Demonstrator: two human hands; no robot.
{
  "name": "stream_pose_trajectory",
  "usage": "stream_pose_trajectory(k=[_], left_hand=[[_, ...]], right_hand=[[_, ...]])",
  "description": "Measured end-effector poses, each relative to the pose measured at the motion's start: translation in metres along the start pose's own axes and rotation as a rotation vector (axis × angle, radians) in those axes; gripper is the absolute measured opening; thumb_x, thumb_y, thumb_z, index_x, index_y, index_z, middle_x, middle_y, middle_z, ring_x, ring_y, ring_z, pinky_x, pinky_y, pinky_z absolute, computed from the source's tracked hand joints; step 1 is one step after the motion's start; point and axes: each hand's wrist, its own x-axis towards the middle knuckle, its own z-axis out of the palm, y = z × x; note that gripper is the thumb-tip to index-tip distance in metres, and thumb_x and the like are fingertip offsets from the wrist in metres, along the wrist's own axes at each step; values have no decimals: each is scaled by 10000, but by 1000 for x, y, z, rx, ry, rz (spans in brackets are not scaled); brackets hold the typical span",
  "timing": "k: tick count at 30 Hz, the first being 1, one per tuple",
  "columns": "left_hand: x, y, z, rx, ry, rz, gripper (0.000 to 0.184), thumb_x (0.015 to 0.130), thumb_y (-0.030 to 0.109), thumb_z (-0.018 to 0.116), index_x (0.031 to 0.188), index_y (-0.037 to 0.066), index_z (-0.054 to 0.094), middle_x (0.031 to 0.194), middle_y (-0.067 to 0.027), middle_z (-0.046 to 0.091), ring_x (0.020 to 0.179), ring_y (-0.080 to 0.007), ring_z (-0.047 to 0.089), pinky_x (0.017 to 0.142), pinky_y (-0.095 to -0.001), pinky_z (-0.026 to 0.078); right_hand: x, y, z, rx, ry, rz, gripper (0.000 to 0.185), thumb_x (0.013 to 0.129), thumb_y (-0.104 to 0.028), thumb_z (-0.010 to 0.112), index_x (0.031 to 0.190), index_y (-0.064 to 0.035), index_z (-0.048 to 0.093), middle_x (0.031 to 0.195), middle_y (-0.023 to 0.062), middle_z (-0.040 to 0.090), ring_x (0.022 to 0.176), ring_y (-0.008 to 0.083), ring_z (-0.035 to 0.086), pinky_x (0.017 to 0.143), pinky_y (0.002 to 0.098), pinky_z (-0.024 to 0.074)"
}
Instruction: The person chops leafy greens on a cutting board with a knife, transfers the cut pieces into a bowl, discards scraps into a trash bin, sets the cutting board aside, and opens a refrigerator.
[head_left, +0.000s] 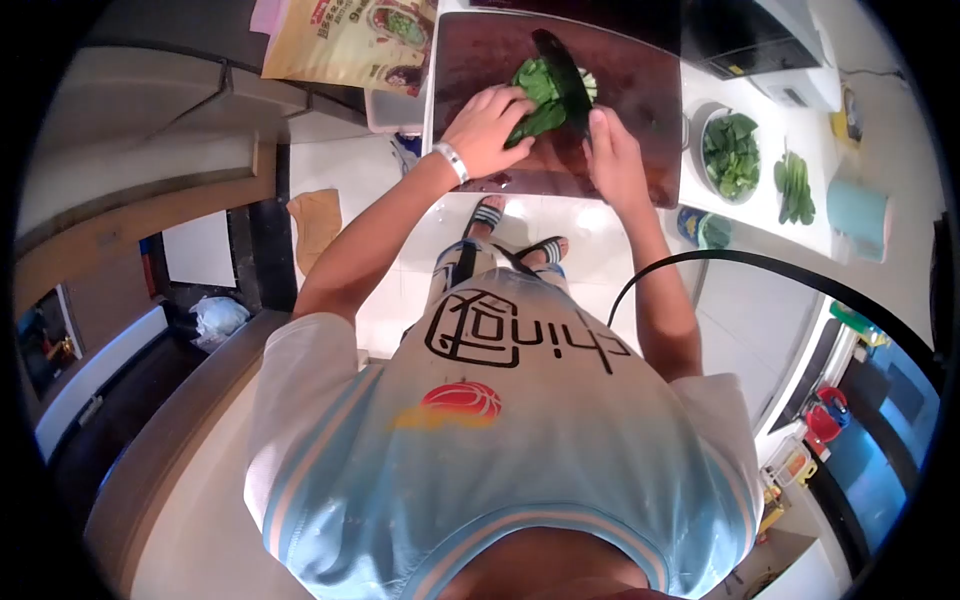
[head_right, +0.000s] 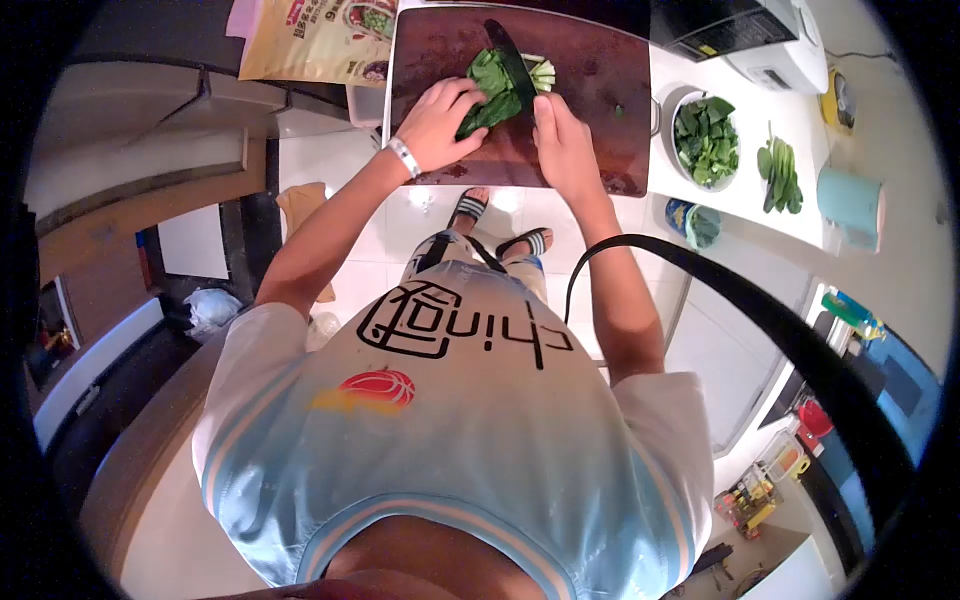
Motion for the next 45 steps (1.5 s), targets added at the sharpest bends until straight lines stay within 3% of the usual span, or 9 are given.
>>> stream_pose_trajectory(k=[5, 8, 11, 12, 20, 23, 24, 27, 45], left_hand=[[-17, 2, -9, -77, 56, -140, 442, 805, 247, 698, 1151, 22, 540, 1217, -175, 495, 1126, -368, 489, 974, -428, 422], [-19, -2, -1, -70, 31, -157, 447, 812, 252, 677, 1161, 14, 532, 1212, -183, 497, 1127, -372, 494, 975, -431, 421], [-17, 0, -2, -40, -6, -128, 446, 813, 261, 663, 1160, 13, 533, 1210, -180, 503, 1137, -365, 493, 979, -431, 421], [-19, 0, -1, 0, 3, -98, 443, 809, 269, 658, 1151, 15, 540, 1209, -175, 512, 1146, -356, 493, 987, -428, 417], [-22, -3, 6, 29, 45, -105, 445, 816, 272, 638, 1158, 1, 553, 1229, -178, 540, 1197, -348, 484, 1031, -423, 398], [-22, -2, 8, 65, 34, -103, 453, 820, 279, 633, 1164, -4, 552, 1234, -177, 541, 1197, -349, 484, 1036, -424, 395], [-21, 1, 4, 54, 10, -127, 461, 818, 278, 635, 1173, -3, 552, 1236, -173, 541, 1198, -345, 484, 1038, -424, 395], [-22, 1, 2, 50, 17, -131, 461, 813, 278, 640, 1168, -3, 553, 1230, -173, 542, 1200, -346, 482, 1040, -424, 393], [-42, 13, -9, -136, 269, -319, 424, 791, 203, 739, 1137, 38, 555, 1164, -161, 537, 1097, -350, 512, 961, -417, 426]], right_hand=[[-24, -22, -12, -130, -71, -63, 342, 1044, -313, 424, 1056, -12, 586, 627, -5, 492, 587, 64, 447, 562, 255, 412], [-17, 2, -3, -281, -155, -120, 313, 1033, -298, 418, 1061, -14, 548, 735, 259, 577, 735, 455, 600, 655, 434, 468], [0, 2, 12, -204, -169, -39, 305, 1029, -294, 424, 1043, -14, 544, 801, 300, 585, 862, 523, 557, 683, 470, 469], [8, 14, 17, -145, -149, -110, 365, 1047, -346, 405, 924, -30, 541, 592, -9, 449, 531, 76, 413, 517, 249, 379], [-19, 14, 4, -227, -172, 18, 399, 1053, -354, 383, 968, 10, 525, 685, 83, 512, 622, 129, 470, 576, 298, 426], [-5, -5, 6, -247, -146, -38, 385, 1041, -355, 384, 976, -1, 518, 675, 237, 556, 672, 437, 581, 617, 451, 444], [3, -10, 9, -253, -156, -13, 392, 1041, -363, 375, 985, -4, 522, 677, 236, 562, 687, 436, 596, 621, 463, 445], [-12, -6, 4, -340, -170, -66, 392, 1053, -346, 379, 988, 10, 530, 682, 88, 506, 616, 149, 468, 600, 311, 432], [-54, -7, -43, 95, 8, 43, 433, 1049, -397, 381, 905, -17, 528, 627, 11, 464, 585, 87, 430, 536, 275, 389]])
